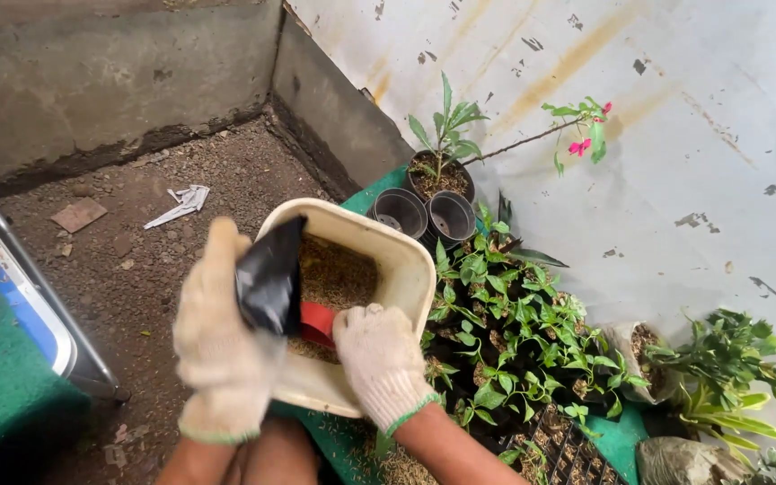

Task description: Transplanting small seedlings from a seedling tray into individual nursery bags and filling them with a soil mixture using a hand scoop.

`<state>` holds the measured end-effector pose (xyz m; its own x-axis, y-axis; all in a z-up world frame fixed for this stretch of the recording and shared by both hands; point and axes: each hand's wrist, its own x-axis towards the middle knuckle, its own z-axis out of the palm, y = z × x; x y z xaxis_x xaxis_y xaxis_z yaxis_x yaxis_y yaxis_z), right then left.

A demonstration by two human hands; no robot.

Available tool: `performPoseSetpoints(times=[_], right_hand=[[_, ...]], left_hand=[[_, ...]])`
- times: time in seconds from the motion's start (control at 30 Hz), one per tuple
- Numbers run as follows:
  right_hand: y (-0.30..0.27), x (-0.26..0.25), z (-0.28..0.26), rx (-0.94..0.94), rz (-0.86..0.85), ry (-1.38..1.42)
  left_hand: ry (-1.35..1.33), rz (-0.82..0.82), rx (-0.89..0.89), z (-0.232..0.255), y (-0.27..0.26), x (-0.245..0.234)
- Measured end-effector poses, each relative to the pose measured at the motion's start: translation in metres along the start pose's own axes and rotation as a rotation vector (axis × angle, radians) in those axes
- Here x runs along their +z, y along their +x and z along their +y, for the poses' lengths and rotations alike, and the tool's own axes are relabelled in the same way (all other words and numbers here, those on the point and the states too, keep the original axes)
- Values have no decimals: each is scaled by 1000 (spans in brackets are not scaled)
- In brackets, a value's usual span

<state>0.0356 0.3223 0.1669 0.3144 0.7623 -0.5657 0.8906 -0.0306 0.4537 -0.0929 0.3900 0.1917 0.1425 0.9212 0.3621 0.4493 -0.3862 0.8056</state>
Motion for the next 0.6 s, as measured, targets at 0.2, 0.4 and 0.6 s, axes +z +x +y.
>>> performPoseSetpoints(times=[0.2, 0.4, 0.6], right_hand=[[2, 32, -6, -16, 89, 43], [8, 52, 6, -30, 358, 43], [-3, 34, 4, -63, 392, 28]], left_hand=[[-578, -385, -830, 23, 60, 1], [98, -425, 286, -19, 63, 30], [-503, -300, -714, 10, 38, 4]])
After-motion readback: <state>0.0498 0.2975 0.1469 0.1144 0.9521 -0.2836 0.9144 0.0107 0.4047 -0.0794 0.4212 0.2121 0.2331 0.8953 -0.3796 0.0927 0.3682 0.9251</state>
